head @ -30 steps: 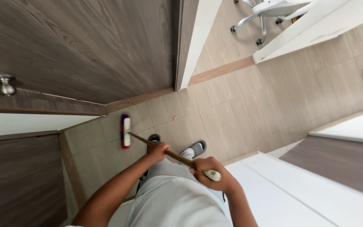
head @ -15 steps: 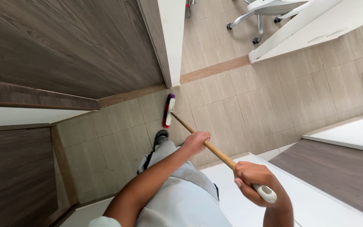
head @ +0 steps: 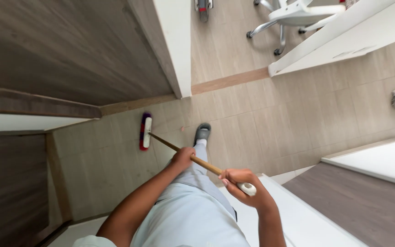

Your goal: Sweep the floor in a narrow hallway or entryway using a broom.

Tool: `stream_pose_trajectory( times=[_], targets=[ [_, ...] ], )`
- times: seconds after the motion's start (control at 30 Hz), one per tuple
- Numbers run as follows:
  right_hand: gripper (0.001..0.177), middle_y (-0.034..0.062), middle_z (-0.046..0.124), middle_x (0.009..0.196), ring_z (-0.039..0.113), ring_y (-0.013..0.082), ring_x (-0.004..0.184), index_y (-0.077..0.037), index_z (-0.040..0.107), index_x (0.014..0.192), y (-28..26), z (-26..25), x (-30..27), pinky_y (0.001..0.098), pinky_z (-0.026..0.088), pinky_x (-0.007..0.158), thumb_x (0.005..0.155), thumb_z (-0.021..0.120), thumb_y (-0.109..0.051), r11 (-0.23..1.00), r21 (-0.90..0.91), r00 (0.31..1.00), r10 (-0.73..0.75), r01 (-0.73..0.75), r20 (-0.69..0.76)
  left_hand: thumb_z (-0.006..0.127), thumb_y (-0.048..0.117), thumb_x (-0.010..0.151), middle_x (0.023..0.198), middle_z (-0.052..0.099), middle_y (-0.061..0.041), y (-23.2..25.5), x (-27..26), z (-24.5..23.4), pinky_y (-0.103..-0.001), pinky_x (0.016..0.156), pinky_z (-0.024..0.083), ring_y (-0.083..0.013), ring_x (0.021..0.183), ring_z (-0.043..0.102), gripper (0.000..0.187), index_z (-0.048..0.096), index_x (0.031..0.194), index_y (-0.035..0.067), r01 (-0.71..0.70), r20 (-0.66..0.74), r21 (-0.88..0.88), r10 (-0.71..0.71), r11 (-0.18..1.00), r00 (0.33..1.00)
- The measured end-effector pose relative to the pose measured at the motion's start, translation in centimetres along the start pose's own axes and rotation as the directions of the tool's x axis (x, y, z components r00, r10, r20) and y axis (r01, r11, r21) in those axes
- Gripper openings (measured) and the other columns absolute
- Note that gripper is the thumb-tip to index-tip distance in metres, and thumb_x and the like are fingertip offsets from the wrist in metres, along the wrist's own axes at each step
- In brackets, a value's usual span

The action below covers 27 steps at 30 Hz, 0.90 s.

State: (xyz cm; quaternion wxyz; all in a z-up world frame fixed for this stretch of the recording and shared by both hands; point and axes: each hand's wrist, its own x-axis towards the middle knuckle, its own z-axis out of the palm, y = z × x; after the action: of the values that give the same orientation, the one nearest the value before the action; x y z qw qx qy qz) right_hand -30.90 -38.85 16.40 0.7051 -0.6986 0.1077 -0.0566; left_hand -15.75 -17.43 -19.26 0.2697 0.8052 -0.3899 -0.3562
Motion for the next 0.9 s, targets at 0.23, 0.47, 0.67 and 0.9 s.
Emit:
stream_pose_trajectory(
  times=[0.23,0.47,0.67,0.9],
  targets=[
    [0.032,0.0063,0.047,0.055,0.055,0.0152,0.055,-0.003,0.046,0.064,-0.1,-10.5,-2.9,0.0400,0.061,0.075,0.091,0.061,0.004,0.994,-0.103,0.998,0.030,-0.035,-0.052,0.069,0.009,0.082,0.094,0.070,-0.009,13.0,9.4,3.4,-0.049,0.079,0.053,-0.0332,0.099,0.066,0.010,0.067,0.088,0.016,-0.092,0.155,0.076,0.080,0.993,0.985],
    [0.037,0.0049,0.043,0.055,0.051,0.0175,0.052,-0.008,0.036,0.063,-2.9,-15.1,-0.8,0.0406,0.058,0.068,0.088,0.060,0.005,0.993,-0.096,0.996,-0.078,0.074,-0.040,0.067,0.004,0.078,0.095,0.071,-0.008,18.5,12.0,0.7,-0.050,0.079,0.053,-0.0350,0.100,0.067,0.017,0.066,0.091,0.015,-0.171,0.154,0.039,0.163,0.984,0.975],
    [0.037,0.0059,0.045,0.058,0.051,0.0183,0.056,-0.006,0.034,0.065,0.1,-17.6,2.6,0.0397,0.057,0.066,0.091,0.059,0.004,0.984,0.099,0.989,-0.149,0.150,-0.022,0.072,0.009,0.078,0.095,0.071,-0.009,18.4,11.4,-3.7,-0.050,0.079,0.053,-0.0349,0.099,0.066,0.015,0.067,0.091,0.014,-0.004,0.167,0.067,-0.007,0.998,0.986],
    [0.032,0.0060,0.043,0.065,0.050,0.0169,0.063,0.002,0.041,0.072,2.5,-19.0,7.3,0.0402,0.061,0.088,0.096,0.063,0.005,0.999,0.038,0.984,-0.018,0.011,0.180,0.069,0.006,0.080,0.101,0.072,-0.007,10.3,15.3,0.9,-0.049,0.081,0.056,-0.0331,0.102,0.068,0.019,0.073,0.093,0.019,0.274,0.124,0.129,-0.290,0.953,0.949]
  ],
)
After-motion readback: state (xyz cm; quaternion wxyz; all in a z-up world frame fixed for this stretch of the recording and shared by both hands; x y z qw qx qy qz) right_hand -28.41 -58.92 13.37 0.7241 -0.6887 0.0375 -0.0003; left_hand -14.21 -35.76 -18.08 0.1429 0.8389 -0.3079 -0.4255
